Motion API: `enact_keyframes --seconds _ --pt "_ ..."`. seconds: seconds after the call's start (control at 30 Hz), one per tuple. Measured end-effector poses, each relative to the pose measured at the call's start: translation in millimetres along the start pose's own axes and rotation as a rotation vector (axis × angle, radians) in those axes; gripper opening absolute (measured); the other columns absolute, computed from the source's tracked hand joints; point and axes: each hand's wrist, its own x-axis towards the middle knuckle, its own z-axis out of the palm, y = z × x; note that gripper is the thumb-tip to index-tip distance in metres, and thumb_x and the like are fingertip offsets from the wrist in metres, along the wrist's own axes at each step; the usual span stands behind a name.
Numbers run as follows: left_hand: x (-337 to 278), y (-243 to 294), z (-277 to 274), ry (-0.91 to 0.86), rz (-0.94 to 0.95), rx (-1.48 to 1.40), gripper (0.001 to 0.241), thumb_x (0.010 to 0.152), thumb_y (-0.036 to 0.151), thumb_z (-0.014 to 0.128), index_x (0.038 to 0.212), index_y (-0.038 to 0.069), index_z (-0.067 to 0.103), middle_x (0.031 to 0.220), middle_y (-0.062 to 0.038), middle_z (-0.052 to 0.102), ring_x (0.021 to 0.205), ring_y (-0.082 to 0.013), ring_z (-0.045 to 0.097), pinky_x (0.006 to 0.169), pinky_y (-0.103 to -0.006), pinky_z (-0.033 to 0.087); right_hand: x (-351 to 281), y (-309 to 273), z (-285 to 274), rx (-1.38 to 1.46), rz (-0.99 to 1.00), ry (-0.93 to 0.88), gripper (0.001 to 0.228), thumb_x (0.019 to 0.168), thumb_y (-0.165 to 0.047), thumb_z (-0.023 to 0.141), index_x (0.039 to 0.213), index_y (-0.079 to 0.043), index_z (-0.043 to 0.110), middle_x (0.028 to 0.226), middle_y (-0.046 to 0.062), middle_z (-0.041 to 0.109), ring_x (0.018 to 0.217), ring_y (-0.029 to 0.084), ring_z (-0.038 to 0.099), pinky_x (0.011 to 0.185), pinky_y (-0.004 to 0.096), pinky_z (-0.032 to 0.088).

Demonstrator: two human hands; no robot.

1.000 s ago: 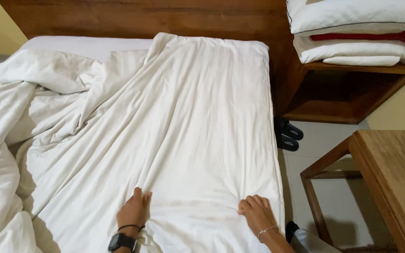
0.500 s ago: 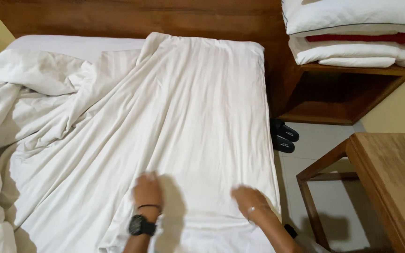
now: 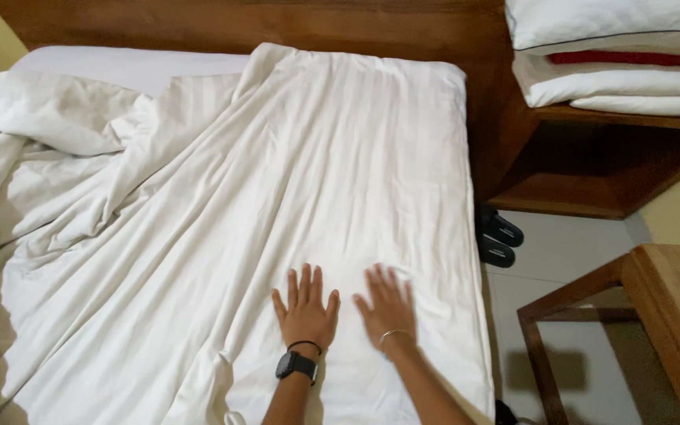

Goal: The person smooths a white fitted sheet over a mattress by hand, starting from the head of the bed and moving toward the foot. They then tuck the sheet under the mattress along the sides and corners to secure it.

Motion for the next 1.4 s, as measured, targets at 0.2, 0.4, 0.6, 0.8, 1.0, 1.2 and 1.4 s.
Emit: enact_keyframes --seconds 0.2,0.4,0.6,0.8,1.0,1.2,1.4 --pt "4.0 -53.1 10.2 0.187 -0.051 0.054 0.073 0.098 0.064 0.019 0.160 0.023 0.019 0.168 0.003 0.017 0.155 -0.0186 0.006 0.124 -0.0483 -0.004 23.1 54.8 16.2 -0.054 0.251 0.133 0.080 0.096 -0.067 0.013 0.158 -0.015 0.012 0.169 0.001 0.004 0.154 0.020 -0.001 0.122 0.050 0.000" --pt "-7.7 -102.2 49.5 0.552 -0.047 0.394 0.076 0.102 0.070 0.014 0.163 0.022 0.015 0.170 0.005 0.013 0.157 -0.0184 0.007 0.127 -0.0442 0.002 3.4 90.7 47.3 -0.115 0.410 0.242 0.084 0.098 -0.066 0.012 0.158 -0.008 0.009 0.168 0.012 0.006 0.154 0.025 0.002 0.121 0.048 0.005" --pt "-32.2 -102.6 23.8 0.248 -0.174 0.158 0.078 0.100 0.062 0.018 0.161 0.014 0.018 0.168 -0.007 0.021 0.157 -0.0219 0.011 0.125 -0.0456 0.008 -43.2 93.8 37.6 -0.041 0.558 0.115 0.088 0.096 -0.070 0.006 0.159 -0.009 0.001 0.167 0.017 -0.001 0.153 0.031 0.003 0.122 0.047 0.009" --pt "-10.8 -69.9 20.7 0.364 -0.154 0.202 0.059 0.089 0.015 0.044 0.147 0.002 0.041 0.156 -0.018 0.040 0.147 -0.0369 0.034 0.111 -0.0645 0.033 -50.1 118.5 43.7 -0.121 0.562 -0.021 0.080 0.098 -0.059 0.016 0.156 -0.005 0.006 0.167 0.019 -0.002 0.154 0.031 -0.005 0.121 0.056 -0.003" --pt "21.5 22.0 -36.9 -0.008 0.200 -0.118 0.063 0.103 0.042 0.030 0.162 0.024 0.023 0.171 0.002 0.018 0.157 -0.0242 0.012 0.123 -0.0571 0.009 2.1 30.8 3.9 0.473 -0.081 0.338 0.066 0.089 -0.003 0.056 0.152 0.000 0.037 0.156 0.026 0.035 0.146 0.040 0.031 0.122 0.049 0.023" --pt "36.5 21.2 -27.5 -0.160 0.068 0.060 0.068 0.101 0.050 0.023 0.163 0.024 0.012 0.172 0.005 0.007 0.158 -0.0177 -0.001 0.126 -0.0511 -0.003 83.0 -32.5 11.3 0.309 -0.107 -0.053 0.054 0.108 -0.035 0.023 0.160 -0.024 0.020 0.168 -0.001 0.016 0.155 0.019 0.013 0.126 0.045 0.004" --pt "46.2 2.7 34.7 0.350 0.192 0.002 0.071 0.100 0.054 0.030 0.160 0.016 0.024 0.168 -0.002 0.020 0.157 -0.0190 0.006 0.123 -0.0495 -0.002 150.7 4.6 7.2 0.042 0.077 0.126 0.067 0.102 -0.048 0.025 0.159 -0.016 0.011 0.168 -0.001 0.009 0.153 0.018 0.005 0.123 0.047 0.003"
